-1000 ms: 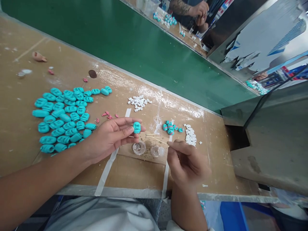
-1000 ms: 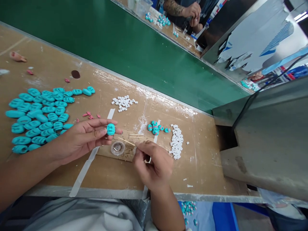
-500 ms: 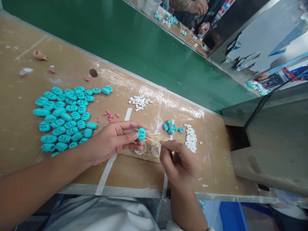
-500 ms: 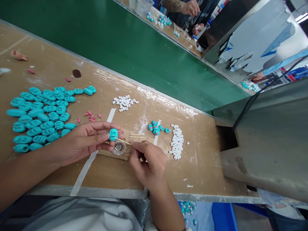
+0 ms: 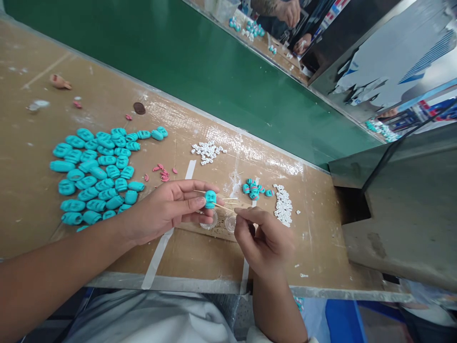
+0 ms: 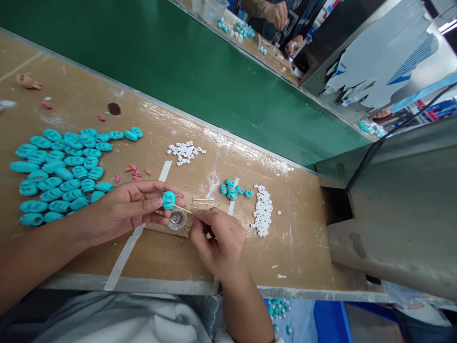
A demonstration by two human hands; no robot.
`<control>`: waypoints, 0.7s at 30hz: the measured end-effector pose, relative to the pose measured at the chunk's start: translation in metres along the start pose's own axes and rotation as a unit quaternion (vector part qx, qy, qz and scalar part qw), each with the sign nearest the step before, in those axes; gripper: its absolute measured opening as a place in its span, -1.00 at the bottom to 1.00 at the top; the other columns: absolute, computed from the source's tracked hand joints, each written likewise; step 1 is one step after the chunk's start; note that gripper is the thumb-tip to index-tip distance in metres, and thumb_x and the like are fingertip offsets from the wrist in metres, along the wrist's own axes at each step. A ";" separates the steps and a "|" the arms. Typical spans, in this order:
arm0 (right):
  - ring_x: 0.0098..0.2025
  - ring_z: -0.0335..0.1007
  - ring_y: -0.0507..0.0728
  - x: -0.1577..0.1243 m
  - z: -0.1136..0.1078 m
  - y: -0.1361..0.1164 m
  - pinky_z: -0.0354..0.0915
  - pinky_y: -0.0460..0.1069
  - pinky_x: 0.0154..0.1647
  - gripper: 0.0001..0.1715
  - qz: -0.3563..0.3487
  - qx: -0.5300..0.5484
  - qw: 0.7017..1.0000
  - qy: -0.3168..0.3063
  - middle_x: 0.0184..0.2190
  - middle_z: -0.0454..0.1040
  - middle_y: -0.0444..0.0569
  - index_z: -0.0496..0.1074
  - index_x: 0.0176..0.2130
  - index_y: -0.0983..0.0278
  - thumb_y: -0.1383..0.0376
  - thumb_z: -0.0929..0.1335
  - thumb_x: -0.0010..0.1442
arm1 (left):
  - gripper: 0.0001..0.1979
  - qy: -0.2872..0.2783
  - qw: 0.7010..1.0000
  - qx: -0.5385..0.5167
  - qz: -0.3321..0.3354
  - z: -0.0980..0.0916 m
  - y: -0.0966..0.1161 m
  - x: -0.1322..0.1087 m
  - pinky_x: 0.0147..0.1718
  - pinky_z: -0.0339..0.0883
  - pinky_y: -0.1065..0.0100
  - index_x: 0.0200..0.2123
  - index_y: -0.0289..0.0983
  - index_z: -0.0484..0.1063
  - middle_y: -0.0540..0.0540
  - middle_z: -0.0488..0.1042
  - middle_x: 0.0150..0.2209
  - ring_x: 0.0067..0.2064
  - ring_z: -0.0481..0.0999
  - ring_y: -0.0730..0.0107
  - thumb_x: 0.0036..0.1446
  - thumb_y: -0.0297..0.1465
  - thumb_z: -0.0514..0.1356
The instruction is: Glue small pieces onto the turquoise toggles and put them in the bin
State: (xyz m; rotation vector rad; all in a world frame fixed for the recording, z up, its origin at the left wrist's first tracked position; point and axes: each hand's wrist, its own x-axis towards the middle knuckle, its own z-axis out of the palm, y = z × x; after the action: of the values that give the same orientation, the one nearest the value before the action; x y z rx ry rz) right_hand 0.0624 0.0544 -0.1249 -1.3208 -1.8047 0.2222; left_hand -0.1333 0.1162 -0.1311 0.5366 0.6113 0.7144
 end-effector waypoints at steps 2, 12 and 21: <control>-0.65 0.05 -0.09 0.000 0.000 0.000 -0.01 -0.13 -0.68 -0.84 0.000 0.000 1.000 0.000 -0.59 0.31 -0.22 0.46 -0.29 0.22 0.47 0.35 0.20 | -0.77 0.000 1.000 0.000 0.001 0.000 0.000 0.000 -0.31 0.58 0.39 -0.22 -0.32 0.63 -0.16 0.67 -0.24 -0.35 0.62 0.36 0.00 -0.44 0.45; -0.68 0.03 -0.09 0.000 -0.001 -0.002 0.07 -0.13 -0.65 -0.85 0.013 -0.008 1.000 0.007 -0.60 0.29 -0.24 0.46 -0.31 0.20 0.46 0.35 0.20 | -0.82 -0.002 1.000 0.002 0.000 0.001 0.001 0.000 -0.31 0.56 0.39 -0.24 -0.32 0.62 -0.14 0.65 -0.32 -0.36 0.60 0.37 0.03 -0.47 0.41; -0.46 0.28 0.01 0.010 -0.017 0.015 0.21 -0.10 -0.46 -0.74 -0.050 -0.031 0.981 -0.184 -0.47 0.38 -0.11 0.44 -0.11 0.24 0.49 0.26 0.30 | -0.83 0.171 0.981 -0.015 0.090 0.001 0.017 0.005 -0.37 0.54 0.54 -0.35 -0.31 0.59 -0.07 0.64 -0.38 -0.39 0.62 0.45 0.10 -0.66 0.25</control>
State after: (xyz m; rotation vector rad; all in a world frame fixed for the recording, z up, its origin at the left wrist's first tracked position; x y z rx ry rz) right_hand 0.0840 0.0637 -0.1177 -1.2895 -2.1970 0.3791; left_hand -0.1373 0.1311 -0.1214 0.4472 0.8775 0.9971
